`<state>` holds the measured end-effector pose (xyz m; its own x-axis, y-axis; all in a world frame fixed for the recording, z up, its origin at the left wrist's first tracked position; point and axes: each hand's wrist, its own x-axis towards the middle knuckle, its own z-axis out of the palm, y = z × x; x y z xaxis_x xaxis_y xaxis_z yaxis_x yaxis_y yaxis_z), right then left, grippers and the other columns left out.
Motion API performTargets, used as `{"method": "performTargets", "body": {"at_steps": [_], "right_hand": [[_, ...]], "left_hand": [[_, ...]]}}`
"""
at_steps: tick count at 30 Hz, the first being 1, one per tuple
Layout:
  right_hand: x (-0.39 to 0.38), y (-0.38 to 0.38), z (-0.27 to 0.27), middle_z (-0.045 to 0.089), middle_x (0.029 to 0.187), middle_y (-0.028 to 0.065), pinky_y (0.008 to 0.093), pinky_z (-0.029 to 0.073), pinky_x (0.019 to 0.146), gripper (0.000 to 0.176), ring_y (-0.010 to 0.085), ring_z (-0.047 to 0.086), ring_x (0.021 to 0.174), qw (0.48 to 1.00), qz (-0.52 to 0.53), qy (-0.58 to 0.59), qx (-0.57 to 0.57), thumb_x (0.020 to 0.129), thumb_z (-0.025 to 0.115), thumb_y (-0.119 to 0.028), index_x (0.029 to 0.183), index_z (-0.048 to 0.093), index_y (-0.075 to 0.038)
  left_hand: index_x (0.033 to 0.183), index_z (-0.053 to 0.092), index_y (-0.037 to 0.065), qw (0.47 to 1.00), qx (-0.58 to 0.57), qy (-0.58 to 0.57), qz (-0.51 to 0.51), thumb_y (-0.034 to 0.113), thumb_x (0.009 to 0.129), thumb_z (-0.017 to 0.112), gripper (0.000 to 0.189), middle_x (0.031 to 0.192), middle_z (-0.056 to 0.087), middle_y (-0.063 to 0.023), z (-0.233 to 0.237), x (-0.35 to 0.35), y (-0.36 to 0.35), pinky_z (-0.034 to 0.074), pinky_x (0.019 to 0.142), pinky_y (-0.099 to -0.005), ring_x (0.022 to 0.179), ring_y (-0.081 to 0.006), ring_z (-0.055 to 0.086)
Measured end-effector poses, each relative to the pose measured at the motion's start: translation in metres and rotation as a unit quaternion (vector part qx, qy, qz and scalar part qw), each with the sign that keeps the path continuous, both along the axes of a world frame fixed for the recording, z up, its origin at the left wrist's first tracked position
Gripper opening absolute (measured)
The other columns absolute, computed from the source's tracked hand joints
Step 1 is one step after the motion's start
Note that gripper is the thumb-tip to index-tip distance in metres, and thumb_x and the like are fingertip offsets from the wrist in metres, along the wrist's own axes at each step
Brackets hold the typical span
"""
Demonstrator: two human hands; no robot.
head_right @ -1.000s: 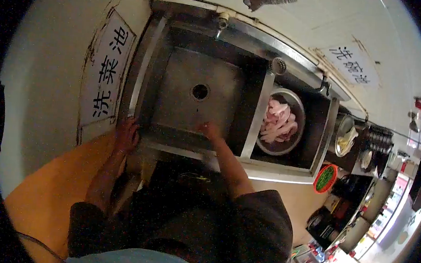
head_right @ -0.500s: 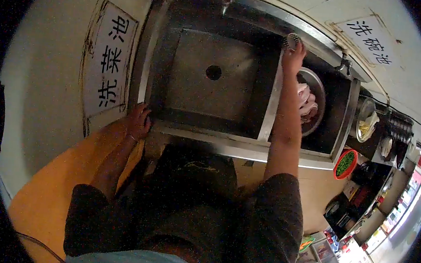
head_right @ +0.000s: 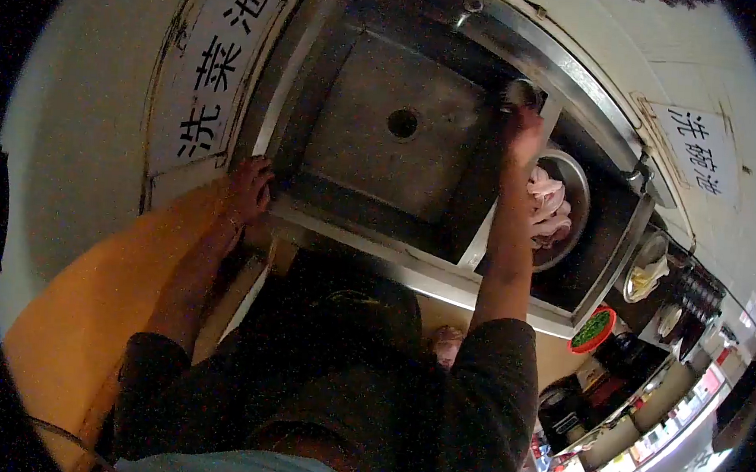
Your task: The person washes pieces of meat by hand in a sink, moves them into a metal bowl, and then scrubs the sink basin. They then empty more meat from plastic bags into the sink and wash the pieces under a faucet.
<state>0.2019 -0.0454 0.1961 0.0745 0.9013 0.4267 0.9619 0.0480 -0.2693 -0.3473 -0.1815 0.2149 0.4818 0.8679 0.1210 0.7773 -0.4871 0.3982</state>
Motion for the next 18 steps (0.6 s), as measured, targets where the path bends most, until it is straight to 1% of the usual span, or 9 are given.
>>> {"method": "performTargets", "body": {"at_steps": [2,4,5,6,7,8,11,13,18], "right_hand": [[-0.037,-0.013,-0.041,0.060,0.081,0.0085,0.0397,0.042,0.072,0.012,0.0291,0.055,0.078,0.996,0.061,-0.066,-0.006,0.076,0.055,-0.016,0.085,0.062,-0.012],[-0.083,-0.038,-0.090,0.061,0.082,0.0103,0.0406,0.044,0.069,0.015,0.0295,0.057,0.076,0.988,0.019,-0.020,-0.152,0.076,0.055,-0.019,0.088,0.063,-0.014],[-0.113,-0.053,-0.102,0.061,0.083,0.0112,0.0411,0.045,0.067,0.017,0.0298,0.058,0.075,0.958,-0.015,0.087,-0.271,0.075,0.056,-0.021,0.089,0.063,-0.015],[-0.132,-0.064,-0.115,0.061,0.083,0.0118,0.0418,0.046,0.065,0.018,0.0307,0.059,0.075,0.946,0.018,0.099,-0.308,0.074,0.056,-0.023,0.090,0.063,-0.016],[-0.146,-0.073,-0.128,0.061,0.084,0.0124,0.0424,0.047,0.064,0.020,0.0316,0.059,0.074,0.932,0.050,0.112,-0.341,0.074,0.057,-0.025,0.091,0.063,-0.017],[-0.154,-0.084,-0.144,0.061,0.084,0.0124,0.0424,0.047,0.064,0.020,0.0316,0.059,0.074,0.932,0.051,0.113,-0.341,0.074,0.057,-0.025,0.091,0.063,-0.017],[-0.171,-0.105,-0.179,0.061,0.083,0.0131,0.0433,0.047,0.065,0.021,0.0336,0.059,0.074,0.940,0.085,0.149,-0.295,0.074,0.057,-0.026,0.091,0.063,-0.015],[-0.178,-0.105,-0.191,0.061,0.082,0.0140,0.0446,0.046,0.065,0.021,0.0354,0.058,0.073,0.926,-0.005,0.103,-0.364,0.076,0.055,-0.026,0.091,0.062,-0.013],[-0.171,-0.080,-0.181,0.059,0.092,0.0153,0.0444,0.046,0.068,0.024,0.0364,0.057,0.080,0.916,-0.005,0.124,-0.381,0.075,0.056,-0.020,0.099,0.058,-0.013]], "left_hand": [[0.095,0.053,0.005,1.000,-0.002,-0.022,-0.012,0.006,0.069,0.054,0.026,0.115,0.046,-0.0127,-0.003,-0.001,0.000,0.032,0.095,-0.0488,0.109,-0.0318,0.043],[0.094,0.053,0.005,0.994,-0.063,-0.073,0.042,0.007,0.069,0.054,0.025,0.115,0.046,-0.0123,-0.008,0.002,-0.004,0.032,0.096,-0.0482,0.110,-0.0313,0.043],[0.094,0.053,0.005,0.988,-0.094,-0.098,0.067,0.007,0.069,0.054,0.025,0.115,0.046,-0.0120,-0.009,0.002,-0.006,0.032,0.096,-0.0480,0.110,-0.0311,0.042],[0.094,0.054,0.005,0.980,-0.123,-0.123,0.094,0.007,0.069,0.054,0.025,0.115,0.046,-0.0118,-0.010,0.002,-0.007,0.032,0.096,-0.0477,0.111,-0.0308,0.042],[0.094,0.053,0.005,0.993,-0.086,-0.055,0.056,0.007,0.069,0.054,0.024,0.115,0.047,-0.0114,-0.008,0.000,-0.004,0.032,0.096,-0.0472,0.111,-0.0303,0.042],[0.094,0.053,0.005,0.999,-0.049,0.014,0.017,0.007,0.070,0.054,0.024,0.115,0.047,-0.0110,-0.005,-0.001,-0.001,0.032,0.096,-0.0467,0.112,-0.0298,0.042],[0.094,0.053,0.006,0.998,-0.047,0.038,0.007,0.007,0.070,0.054,0.024,0.115,0.047,-0.0107,-0.002,0.000,0.003,0.032,0.096,-0.0463,0.112,-0.0289,0.042],[0.094,0.053,0.006,0.998,-0.053,0.028,0.011,0.007,0.070,0.054,0.024,0.115,0.047,-0.0107,0.001,0.001,0.003,0.032,0.096,-0.0467,0.111,-0.0290,0.043],[0.095,0.053,0.006,0.999,-0.045,0.008,0.018,0.007,0.070,0.054,0.025,0.114,0.048,-0.0105,0.003,0.003,0.003,0.031,0.097,-0.0478,0.110,-0.0286,0.044]]}}
